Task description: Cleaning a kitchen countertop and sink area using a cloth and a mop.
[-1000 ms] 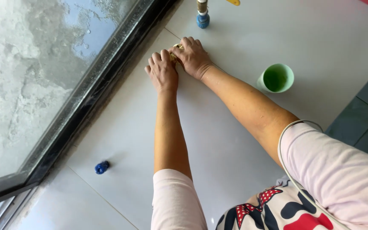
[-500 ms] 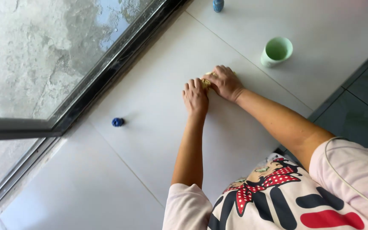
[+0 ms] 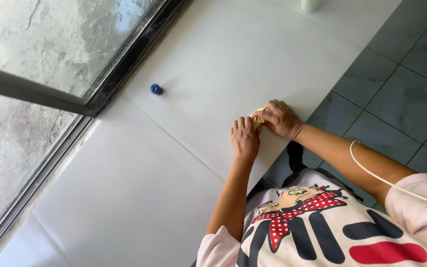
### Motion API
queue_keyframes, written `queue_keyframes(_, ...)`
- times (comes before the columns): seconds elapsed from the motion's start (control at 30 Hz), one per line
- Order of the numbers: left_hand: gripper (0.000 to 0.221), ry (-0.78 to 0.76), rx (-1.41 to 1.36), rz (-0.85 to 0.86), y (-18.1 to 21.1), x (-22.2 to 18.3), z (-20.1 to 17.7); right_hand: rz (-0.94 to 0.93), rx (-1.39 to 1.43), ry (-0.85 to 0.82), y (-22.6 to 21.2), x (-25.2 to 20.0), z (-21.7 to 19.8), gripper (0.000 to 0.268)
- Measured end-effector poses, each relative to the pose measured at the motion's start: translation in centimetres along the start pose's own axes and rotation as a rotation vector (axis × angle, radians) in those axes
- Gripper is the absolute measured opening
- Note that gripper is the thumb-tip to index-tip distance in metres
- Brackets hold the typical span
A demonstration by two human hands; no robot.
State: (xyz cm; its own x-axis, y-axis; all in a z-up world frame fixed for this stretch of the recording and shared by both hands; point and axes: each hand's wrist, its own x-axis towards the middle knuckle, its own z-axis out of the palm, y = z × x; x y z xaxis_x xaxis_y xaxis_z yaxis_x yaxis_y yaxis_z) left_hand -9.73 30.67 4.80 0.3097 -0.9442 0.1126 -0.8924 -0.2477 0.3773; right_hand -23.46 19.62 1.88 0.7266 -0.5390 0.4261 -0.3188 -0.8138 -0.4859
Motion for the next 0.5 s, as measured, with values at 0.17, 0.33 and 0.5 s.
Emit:
queue_keyframes(0.17,0.032,0.010,0.008,-0.012,-2.6,-7.5,-4.3,-0.077,0.021,0.012,-7.8,-1.5,1.0,0.031)
queue_keyframes(0.33,0.033,0.054,0.034,-0.124,-3.5,-14.8,-7.8,-0.241,0.121,-0.072,-13.0,-3.0,2.7,0.032)
queue_keyframes(0.5,0.034,0.113,0.068,-0.285,-2.8,-22.2,-9.9,-0.431,0.249,-0.198,-17.6,-4.1,3.2,0.032)
